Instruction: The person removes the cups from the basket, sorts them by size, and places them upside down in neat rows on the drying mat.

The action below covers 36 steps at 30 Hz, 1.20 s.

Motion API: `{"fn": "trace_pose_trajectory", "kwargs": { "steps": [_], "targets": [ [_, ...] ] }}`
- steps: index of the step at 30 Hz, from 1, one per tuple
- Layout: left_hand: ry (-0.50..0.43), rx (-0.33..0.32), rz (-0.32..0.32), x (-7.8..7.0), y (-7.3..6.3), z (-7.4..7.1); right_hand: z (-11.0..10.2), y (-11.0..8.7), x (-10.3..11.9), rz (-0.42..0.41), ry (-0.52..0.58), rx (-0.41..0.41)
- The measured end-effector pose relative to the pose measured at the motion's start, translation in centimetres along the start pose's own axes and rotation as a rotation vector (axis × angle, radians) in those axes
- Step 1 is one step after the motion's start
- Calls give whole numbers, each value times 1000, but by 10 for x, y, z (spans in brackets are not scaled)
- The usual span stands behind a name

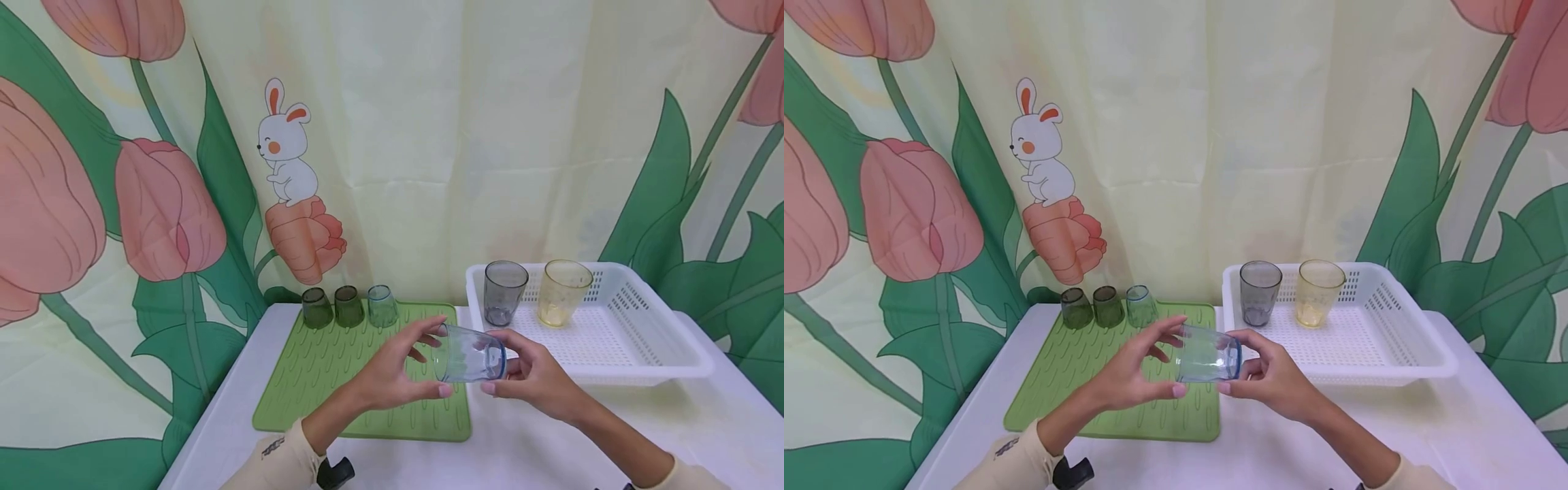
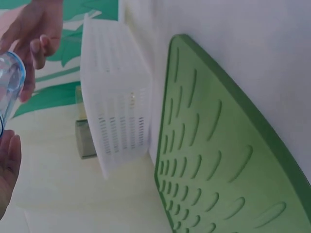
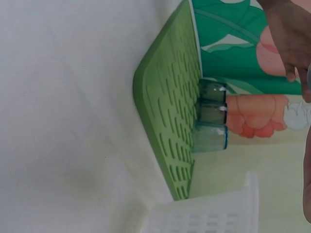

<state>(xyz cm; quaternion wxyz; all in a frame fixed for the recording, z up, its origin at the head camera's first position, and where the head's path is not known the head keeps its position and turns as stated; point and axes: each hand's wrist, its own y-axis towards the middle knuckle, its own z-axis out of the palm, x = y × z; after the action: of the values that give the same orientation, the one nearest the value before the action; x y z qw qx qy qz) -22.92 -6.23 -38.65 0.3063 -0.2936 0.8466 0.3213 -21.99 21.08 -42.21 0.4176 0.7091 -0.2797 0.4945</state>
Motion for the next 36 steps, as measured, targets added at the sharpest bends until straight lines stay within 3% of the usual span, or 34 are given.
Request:
{"fn": "trace_pose_trajectory", "kwargs": {
  "steps": [13, 26, 31, 36],
  "targets": [
    [-61, -26, -27, 6, -4, 3, -1, 1, -3, -17, 92, 36],
    [-145, -34, -69, 12, -13, 4, 2, 3, -4, -14, 109, 83],
    [-196, -39, -86, 15, -19, 1, 8, 9, -7, -69, 127, 76],
    [-244, -29, -106, 23, -25, -1, 15, 15, -7, -29, 93, 32]
  ]
}}
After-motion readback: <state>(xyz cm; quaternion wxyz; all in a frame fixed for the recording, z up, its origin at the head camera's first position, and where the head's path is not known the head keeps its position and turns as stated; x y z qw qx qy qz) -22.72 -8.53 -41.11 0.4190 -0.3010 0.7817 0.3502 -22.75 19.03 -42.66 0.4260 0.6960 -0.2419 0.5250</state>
